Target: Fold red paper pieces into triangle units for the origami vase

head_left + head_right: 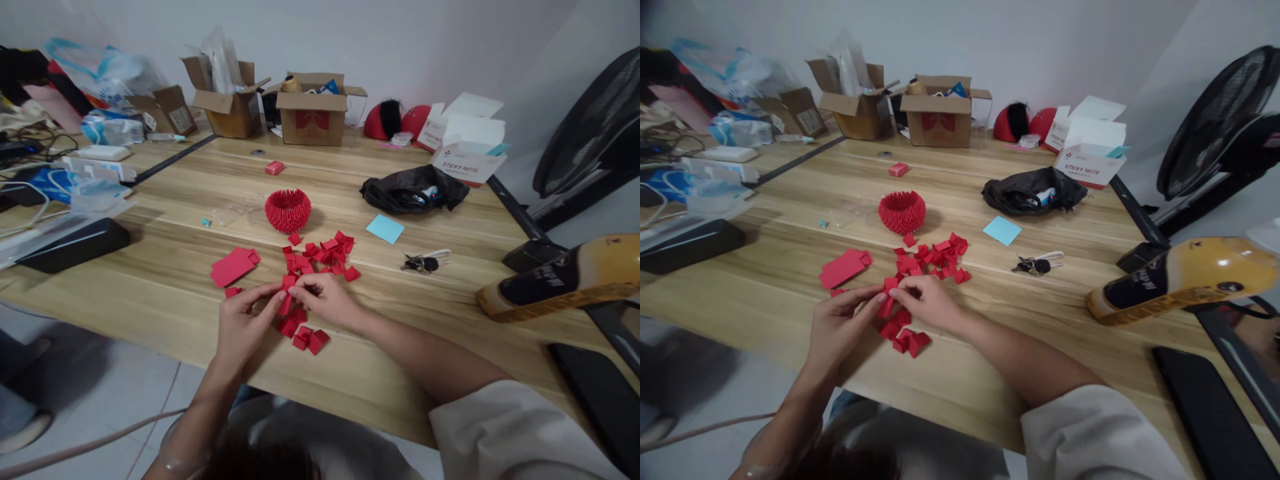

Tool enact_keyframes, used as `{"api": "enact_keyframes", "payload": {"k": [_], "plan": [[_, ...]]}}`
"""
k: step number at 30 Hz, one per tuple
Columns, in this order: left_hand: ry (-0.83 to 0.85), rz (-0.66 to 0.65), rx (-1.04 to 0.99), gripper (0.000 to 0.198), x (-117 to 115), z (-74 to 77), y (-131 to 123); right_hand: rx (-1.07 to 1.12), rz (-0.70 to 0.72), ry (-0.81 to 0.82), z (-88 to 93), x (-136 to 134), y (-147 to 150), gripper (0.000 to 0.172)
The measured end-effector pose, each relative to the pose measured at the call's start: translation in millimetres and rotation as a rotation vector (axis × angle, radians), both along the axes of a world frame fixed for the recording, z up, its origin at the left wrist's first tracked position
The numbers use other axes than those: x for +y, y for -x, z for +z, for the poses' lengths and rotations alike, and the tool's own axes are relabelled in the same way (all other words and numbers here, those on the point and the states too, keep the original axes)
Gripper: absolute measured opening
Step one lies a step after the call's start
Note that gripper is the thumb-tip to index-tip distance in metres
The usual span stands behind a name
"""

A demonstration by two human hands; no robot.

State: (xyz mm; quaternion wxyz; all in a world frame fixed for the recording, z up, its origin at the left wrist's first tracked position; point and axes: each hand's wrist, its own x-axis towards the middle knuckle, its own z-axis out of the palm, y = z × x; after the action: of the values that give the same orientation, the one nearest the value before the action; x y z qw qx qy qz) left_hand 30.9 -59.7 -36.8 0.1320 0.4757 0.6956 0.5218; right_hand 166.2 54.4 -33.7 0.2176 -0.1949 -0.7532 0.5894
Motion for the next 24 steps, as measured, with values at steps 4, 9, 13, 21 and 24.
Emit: {"api": "enact_keyframes", "payload": {"k": [4, 9, 13, 21, 24], "plan": [[0.014, -0.011, -0.012, 0.019, 0.0, 1.5, -1.1, 0.023, -0.022, 0.0, -1.8, 0.7, 0.8, 0.024], [0.01, 0.001, -0.036, 0.02, 0.4, 2.3, -1.9, 0.036, -0.027, -0.019, -3.2, 1.4, 1.0, 0.025], [-0.002, 0.017, -0.036, 0.018, 0.3, 3.0, -2.3, 0.038, -0.012, 0.018, -2.3, 1.2, 0.6, 0.025], [-0.002, 0.018, -0.016, 0.017, -0.6, 5.8, -3.4, 0.025, 0.011, 0.026, -2.3, 0.8, 0.4, 0.023], [0.006, 0.019, -0.027, 0.016, -0.3, 6.4, -4.1, 0.023, 0.009, 0.027, -2.8, 0.8, 0.5, 0.024]]}}
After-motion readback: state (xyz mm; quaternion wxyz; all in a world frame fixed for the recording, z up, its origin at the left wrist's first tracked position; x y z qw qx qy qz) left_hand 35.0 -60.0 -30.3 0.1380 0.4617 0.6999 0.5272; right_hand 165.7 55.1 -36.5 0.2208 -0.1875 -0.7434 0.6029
